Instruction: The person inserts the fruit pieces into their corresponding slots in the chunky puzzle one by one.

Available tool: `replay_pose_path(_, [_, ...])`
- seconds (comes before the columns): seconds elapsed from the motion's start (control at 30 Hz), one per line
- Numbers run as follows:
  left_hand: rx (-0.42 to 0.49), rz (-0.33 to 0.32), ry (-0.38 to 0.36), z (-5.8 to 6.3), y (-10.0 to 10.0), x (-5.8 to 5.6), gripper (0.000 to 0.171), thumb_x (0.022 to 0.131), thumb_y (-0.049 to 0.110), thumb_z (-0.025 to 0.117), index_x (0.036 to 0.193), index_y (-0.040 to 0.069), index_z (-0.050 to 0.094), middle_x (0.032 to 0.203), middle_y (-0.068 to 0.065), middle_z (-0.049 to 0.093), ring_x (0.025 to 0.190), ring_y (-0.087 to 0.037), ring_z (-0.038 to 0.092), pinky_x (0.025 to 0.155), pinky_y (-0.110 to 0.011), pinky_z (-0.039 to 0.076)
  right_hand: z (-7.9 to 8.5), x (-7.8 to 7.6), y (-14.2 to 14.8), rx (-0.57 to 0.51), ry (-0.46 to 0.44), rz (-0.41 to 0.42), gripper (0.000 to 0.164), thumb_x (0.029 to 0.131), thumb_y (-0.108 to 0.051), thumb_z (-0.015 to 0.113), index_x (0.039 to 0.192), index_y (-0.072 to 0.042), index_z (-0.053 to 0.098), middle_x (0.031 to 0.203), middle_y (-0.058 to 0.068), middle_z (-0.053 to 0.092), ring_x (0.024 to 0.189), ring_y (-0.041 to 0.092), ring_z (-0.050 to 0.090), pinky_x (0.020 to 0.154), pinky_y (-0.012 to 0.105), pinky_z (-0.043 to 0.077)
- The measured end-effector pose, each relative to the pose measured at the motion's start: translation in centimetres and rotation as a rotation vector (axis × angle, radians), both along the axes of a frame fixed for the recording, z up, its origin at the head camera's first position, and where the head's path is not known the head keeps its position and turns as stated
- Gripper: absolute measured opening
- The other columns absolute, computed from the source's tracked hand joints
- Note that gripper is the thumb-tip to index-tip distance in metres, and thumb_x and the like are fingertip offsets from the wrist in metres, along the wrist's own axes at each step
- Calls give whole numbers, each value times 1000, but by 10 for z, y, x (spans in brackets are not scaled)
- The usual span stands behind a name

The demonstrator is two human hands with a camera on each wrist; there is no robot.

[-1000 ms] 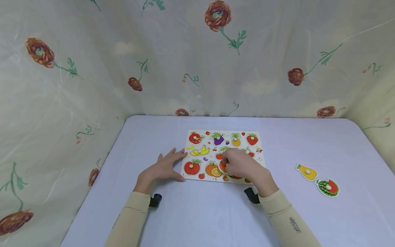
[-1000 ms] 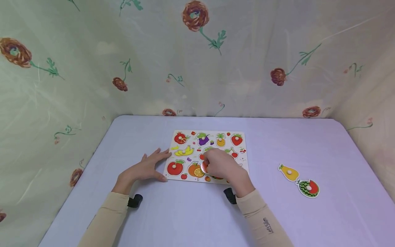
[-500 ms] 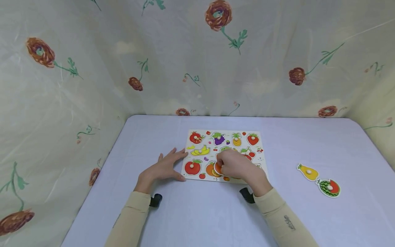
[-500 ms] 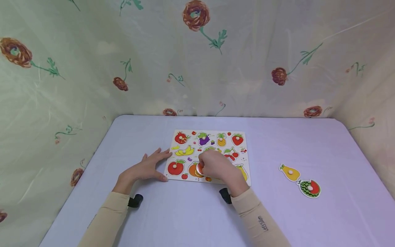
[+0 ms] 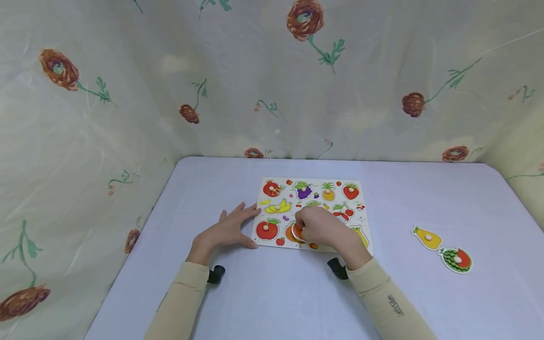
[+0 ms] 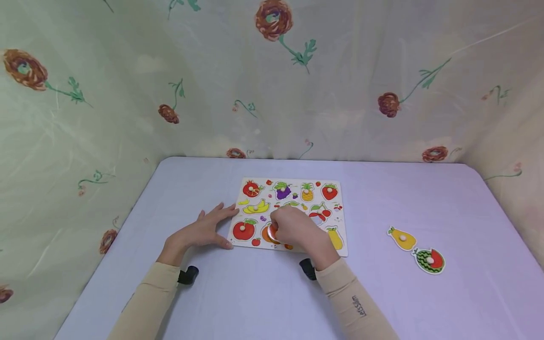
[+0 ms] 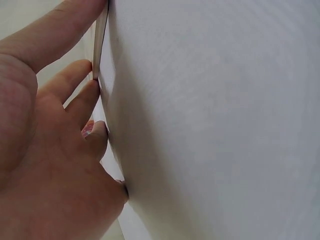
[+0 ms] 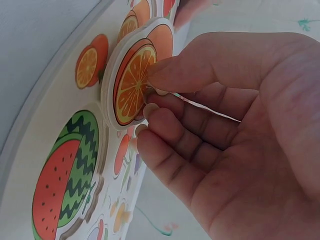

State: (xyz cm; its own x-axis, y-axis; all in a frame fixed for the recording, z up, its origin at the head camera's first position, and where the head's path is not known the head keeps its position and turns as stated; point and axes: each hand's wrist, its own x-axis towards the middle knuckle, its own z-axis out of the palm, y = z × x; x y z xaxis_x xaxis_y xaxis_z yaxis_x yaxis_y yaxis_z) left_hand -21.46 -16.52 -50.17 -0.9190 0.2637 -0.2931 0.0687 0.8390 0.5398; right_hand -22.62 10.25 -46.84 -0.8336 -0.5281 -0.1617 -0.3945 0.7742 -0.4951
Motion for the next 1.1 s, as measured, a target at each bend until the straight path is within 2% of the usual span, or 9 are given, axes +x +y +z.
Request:
replay_pose_path(0.2, [6, -7, -6, -1, 0, -1, 95, 72, 35, 87, 153, 33, 38, 165, 8, 28, 158, -21, 4, 123, -63, -6, 1, 0, -4, -8, -16, 16, 22, 82, 5, 57, 73, -13, 63, 65, 0, 53, 59, 15, 46, 53, 25, 35])
replay_pose_path(0.43, [14, -16, -7, -2, -2, -2, 94, 72, 36, 87, 153, 33, 38, 165, 9, 27, 158, -21, 4, 123, -63, -7, -1, -2, -7, 21, 20, 47, 16, 84, 1, 64, 78, -13, 66, 68, 1, 56, 64, 16, 49, 56, 25, 39])
replay_pose_path(0.73, [9, -21, -10, -1, -4, -3, 94, 73, 36, 87, 153, 32, 38, 165, 8, 27, 158, -21, 4, 123, -62, -7, -3, -3, -13, 32, 12, 43, 15, 85, -1, 68, 80, -15, 67, 71, 0, 58, 67, 17, 52, 59, 26, 42])
replay_pose_path(1.1, [20, -25, -2, 2, -3, -1, 94, 72, 34, 87, 153, 30, 39, 165, 6, 28, 158, -23, 5, 122, -65, -6, -5, -3, -17, 31, 2, 46, 16, 87, -1, 64, 82, -15, 67, 71, 2, 55, 69, 17, 51, 60, 26, 40])
